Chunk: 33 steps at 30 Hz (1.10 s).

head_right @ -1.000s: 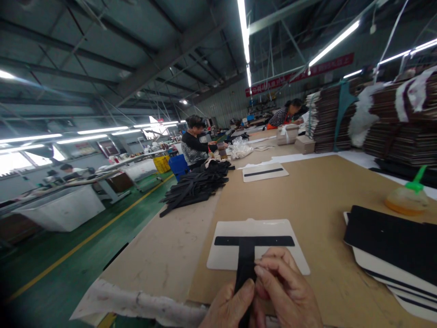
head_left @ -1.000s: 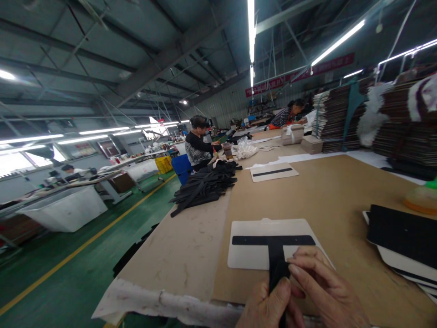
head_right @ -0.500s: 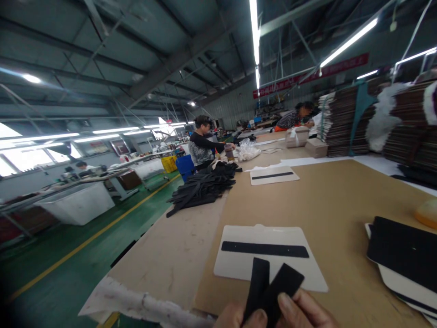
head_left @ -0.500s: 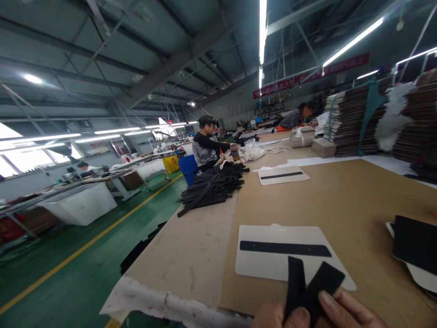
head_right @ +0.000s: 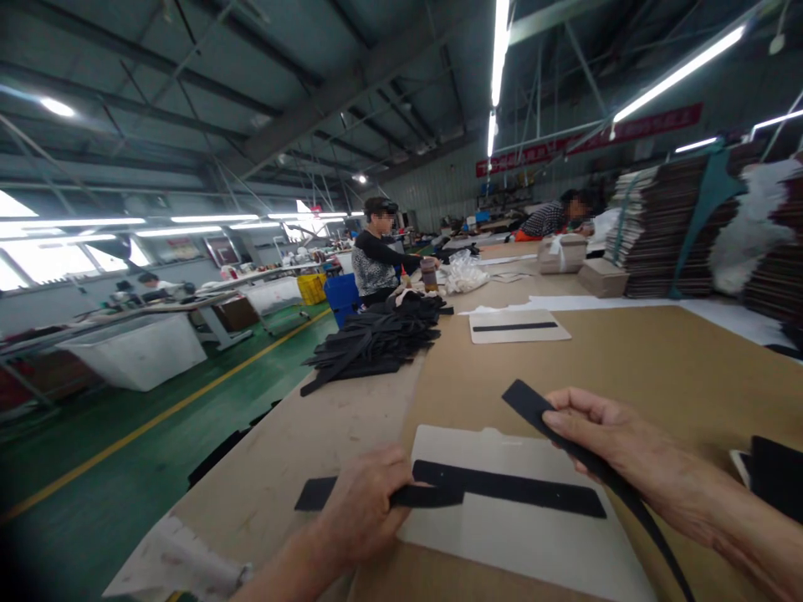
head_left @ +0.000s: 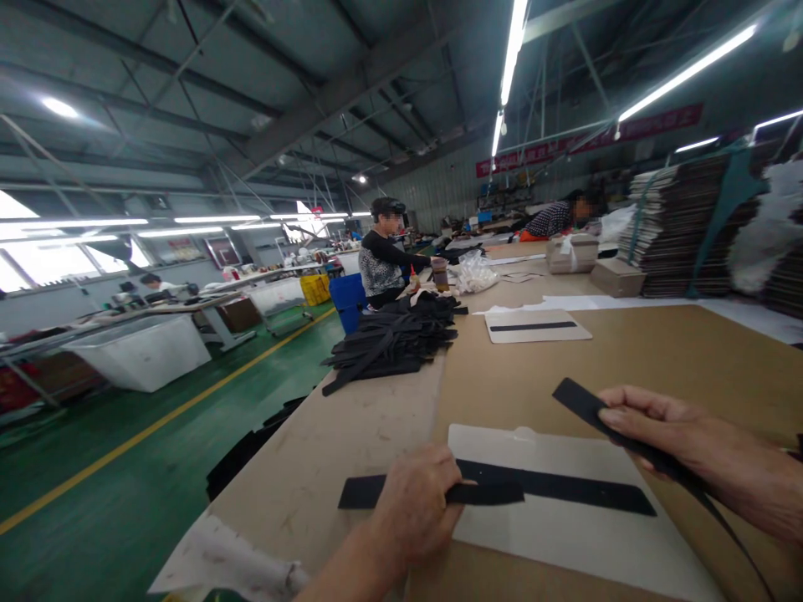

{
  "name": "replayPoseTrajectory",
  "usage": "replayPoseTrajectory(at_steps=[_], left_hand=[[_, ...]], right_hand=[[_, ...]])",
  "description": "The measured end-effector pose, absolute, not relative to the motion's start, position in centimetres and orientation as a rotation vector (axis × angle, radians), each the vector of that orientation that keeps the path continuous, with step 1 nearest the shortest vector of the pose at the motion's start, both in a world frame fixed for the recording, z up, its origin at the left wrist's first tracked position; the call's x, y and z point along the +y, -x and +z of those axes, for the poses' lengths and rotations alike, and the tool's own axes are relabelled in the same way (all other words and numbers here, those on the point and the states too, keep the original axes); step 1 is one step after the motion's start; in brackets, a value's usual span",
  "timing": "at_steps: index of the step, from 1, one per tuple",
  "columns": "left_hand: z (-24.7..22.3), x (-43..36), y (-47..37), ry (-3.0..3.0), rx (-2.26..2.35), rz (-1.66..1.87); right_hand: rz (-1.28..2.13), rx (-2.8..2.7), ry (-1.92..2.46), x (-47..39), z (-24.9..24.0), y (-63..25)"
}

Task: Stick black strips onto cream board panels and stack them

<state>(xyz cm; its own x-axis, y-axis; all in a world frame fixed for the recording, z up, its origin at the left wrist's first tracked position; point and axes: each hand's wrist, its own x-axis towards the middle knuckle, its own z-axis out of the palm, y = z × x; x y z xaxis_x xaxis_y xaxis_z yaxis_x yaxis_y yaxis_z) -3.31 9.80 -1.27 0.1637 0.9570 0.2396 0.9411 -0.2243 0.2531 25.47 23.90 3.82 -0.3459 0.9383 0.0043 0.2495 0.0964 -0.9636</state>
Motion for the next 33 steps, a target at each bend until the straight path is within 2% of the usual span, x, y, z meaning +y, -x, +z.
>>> replayPoseTrajectory(at_steps=[3,5,9,13,22,33], left_hand=[[-3.2,12.0,3.8,-2.364,1.908,0.506],[-4.1,12.7,3.9,-2.387,1.932,0.480],[-5.2,12.8,4.0,-2.424,1.970,0.460],[-5.7,12.7,4.2,-2.394,1.973,0.483],[-6.4,12.8,4.3,-2.324,1.947,0.584],[-6.8,13.1,4.6,-2.351,1.917,0.512]], right_hand=[[1.625,-1.896,1.189,25.0,3.8,-22.7],[1.661,-2.047,1.198,25.8,3.5,-21.0],[1.478,-2.406,1.131,27.1,2.7,-17.5],[1.334,-2.518,1.096,28.4,1.3,-14.2],[1.342,-2.597,1.029,29.5,-2.5,-10.3],[1.228,-2.691,1.041,29.4,-2.6,-9.9]])
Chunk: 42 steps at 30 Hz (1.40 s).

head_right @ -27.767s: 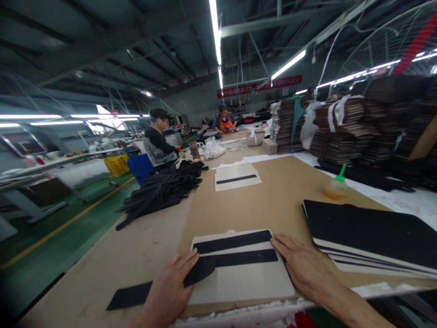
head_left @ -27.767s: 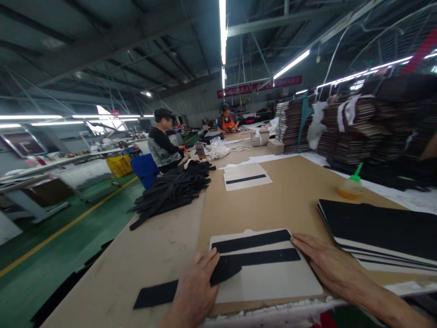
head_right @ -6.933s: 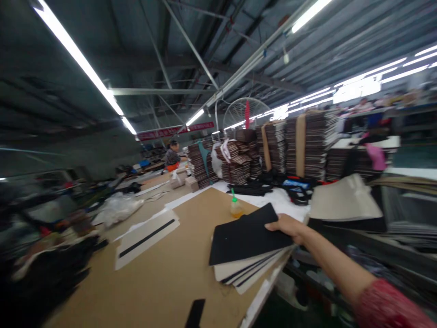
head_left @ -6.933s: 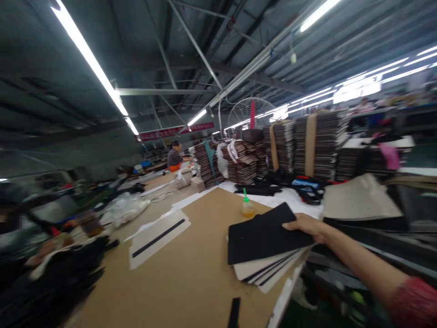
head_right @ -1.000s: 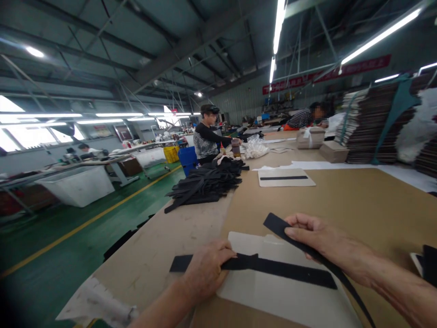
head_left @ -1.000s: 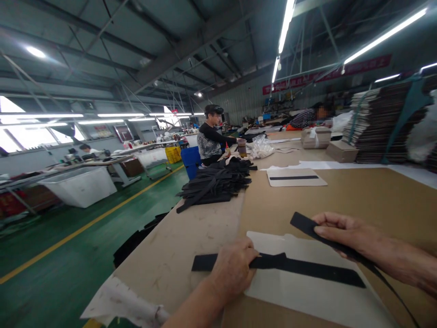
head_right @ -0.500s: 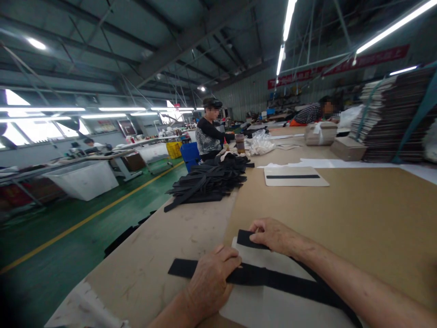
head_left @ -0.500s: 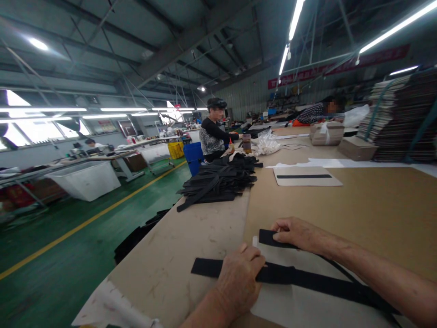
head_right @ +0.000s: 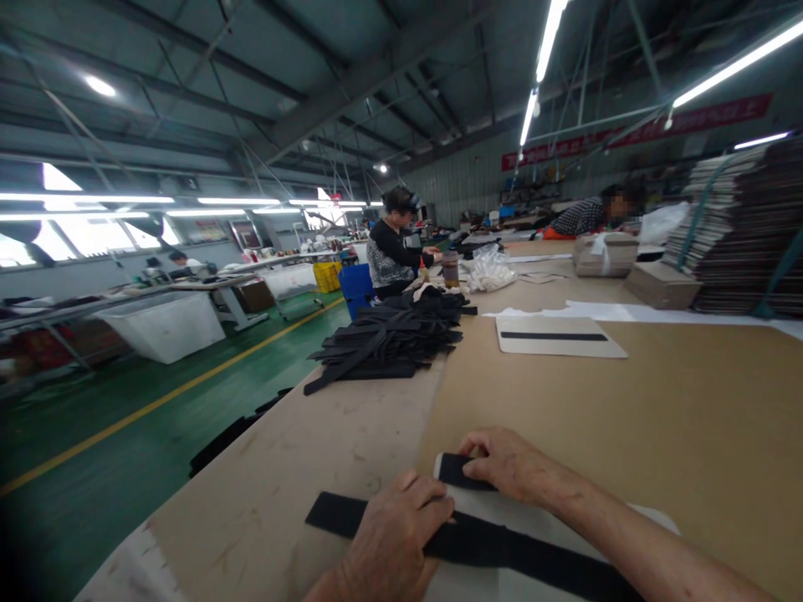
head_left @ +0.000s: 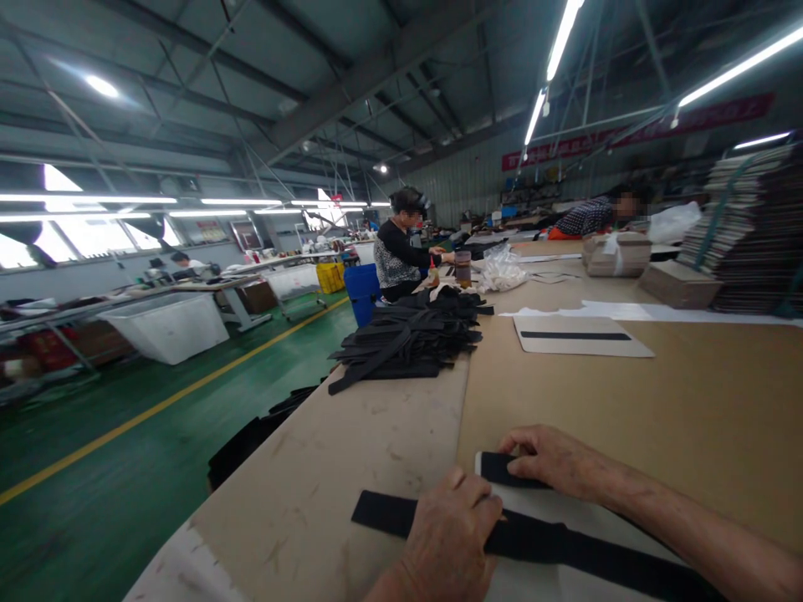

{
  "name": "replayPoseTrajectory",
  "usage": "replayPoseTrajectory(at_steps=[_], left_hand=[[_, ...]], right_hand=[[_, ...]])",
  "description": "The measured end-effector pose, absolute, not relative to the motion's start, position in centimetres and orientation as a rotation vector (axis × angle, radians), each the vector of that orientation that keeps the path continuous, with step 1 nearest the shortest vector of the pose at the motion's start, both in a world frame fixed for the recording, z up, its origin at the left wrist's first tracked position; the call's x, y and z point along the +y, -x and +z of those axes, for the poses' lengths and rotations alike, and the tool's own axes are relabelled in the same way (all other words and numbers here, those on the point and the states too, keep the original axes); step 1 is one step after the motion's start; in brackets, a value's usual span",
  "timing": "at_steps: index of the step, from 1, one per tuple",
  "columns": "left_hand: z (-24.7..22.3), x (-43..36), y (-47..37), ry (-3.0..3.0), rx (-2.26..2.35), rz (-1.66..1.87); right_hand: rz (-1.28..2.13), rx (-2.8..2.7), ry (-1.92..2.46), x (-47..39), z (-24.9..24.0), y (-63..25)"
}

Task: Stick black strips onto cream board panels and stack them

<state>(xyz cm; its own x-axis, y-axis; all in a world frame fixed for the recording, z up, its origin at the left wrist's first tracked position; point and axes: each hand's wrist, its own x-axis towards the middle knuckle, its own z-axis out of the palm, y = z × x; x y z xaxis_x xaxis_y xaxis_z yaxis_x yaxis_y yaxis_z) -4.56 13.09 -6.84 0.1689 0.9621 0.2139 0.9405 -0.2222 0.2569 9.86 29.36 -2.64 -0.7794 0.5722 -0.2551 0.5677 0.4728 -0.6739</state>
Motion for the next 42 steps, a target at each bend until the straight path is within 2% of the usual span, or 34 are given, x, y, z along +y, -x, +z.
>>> replayPoseTrajectory(at_steps=[17,32,35,38,40,42], left_hand=[[-8.5,13.9,5.1,-2.435,1.955,0.516],[-5.7,13.4,4.5,-2.183,1.983,0.288],[-5.6,13.3,4.5,-2.143,1.993,0.304],[-5.7,13.3,4.5,-2.144,2.007,0.325],[-5.8,13.3,4.5,-2.150,2.015,0.341],[-5.8,13.3,4.4,-2.149,2.020,0.336]], right_hand=[[1.231,-2.693,1.014,29.1,-3.3,-9.5],[1.169,-2.709,1.050,29.0,-2.9,-9.6],[1.161,-2.739,1.114,30.2,-1.6,-11.8],[1.329,-2.687,1.173,31.9,-0.2,-16.6],[1.434,-2.613,1.223,32.6,0.0,-20.5],[1.395,-2.487,1.316,32.9,-0.6,-24.0]])
